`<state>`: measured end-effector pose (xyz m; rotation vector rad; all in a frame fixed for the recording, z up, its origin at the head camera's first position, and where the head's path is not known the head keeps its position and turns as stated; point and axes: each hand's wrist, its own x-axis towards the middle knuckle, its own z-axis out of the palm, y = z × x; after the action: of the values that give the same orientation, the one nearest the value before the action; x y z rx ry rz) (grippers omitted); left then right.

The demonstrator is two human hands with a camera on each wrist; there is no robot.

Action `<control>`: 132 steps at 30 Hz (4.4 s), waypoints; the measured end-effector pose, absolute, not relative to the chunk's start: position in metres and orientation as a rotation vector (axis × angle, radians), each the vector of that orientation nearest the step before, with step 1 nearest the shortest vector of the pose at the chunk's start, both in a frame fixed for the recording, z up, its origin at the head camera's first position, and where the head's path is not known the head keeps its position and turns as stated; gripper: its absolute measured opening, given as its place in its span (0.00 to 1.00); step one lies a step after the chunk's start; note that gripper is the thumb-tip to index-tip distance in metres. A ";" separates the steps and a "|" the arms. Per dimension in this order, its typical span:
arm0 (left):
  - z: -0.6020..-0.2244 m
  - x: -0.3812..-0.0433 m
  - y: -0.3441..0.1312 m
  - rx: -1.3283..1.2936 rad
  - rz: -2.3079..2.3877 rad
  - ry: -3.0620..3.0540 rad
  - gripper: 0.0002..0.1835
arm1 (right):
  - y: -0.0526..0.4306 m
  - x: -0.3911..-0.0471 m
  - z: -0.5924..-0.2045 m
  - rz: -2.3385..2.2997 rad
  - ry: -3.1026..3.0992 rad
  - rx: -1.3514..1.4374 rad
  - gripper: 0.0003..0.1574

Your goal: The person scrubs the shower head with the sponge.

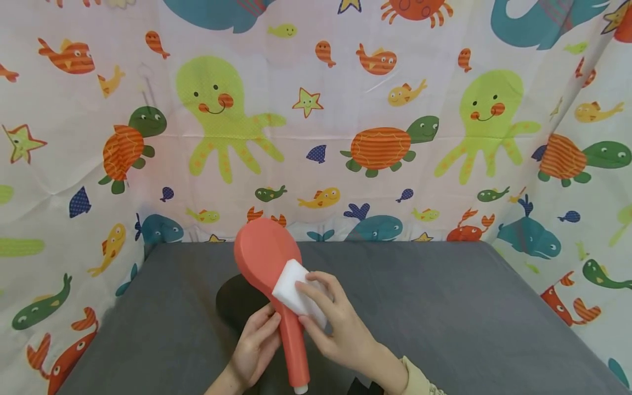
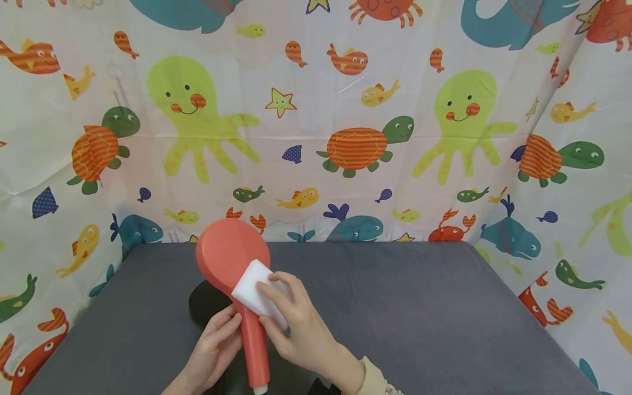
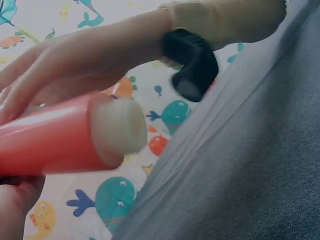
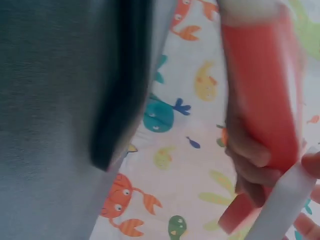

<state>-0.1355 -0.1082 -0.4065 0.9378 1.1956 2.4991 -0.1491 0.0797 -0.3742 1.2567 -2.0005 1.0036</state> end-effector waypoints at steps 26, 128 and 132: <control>-0.406 -0.135 -0.105 0.972 2.571 1.436 0.20 | 0.076 -0.151 -0.389 0.980 -1.845 1.238 0.26; -0.390 -0.140 -0.123 0.588 2.951 1.670 0.14 | 0.064 -0.114 -0.412 0.578 -1.803 1.566 0.15; -0.388 -0.140 -0.123 0.547 2.926 1.724 0.14 | 0.067 -0.115 -0.410 0.393 -1.757 1.560 0.13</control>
<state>-0.1403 -0.1232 -0.3884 0.5473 1.7235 2.9264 -0.1146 0.0667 -0.4105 1.5600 -1.7575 0.3932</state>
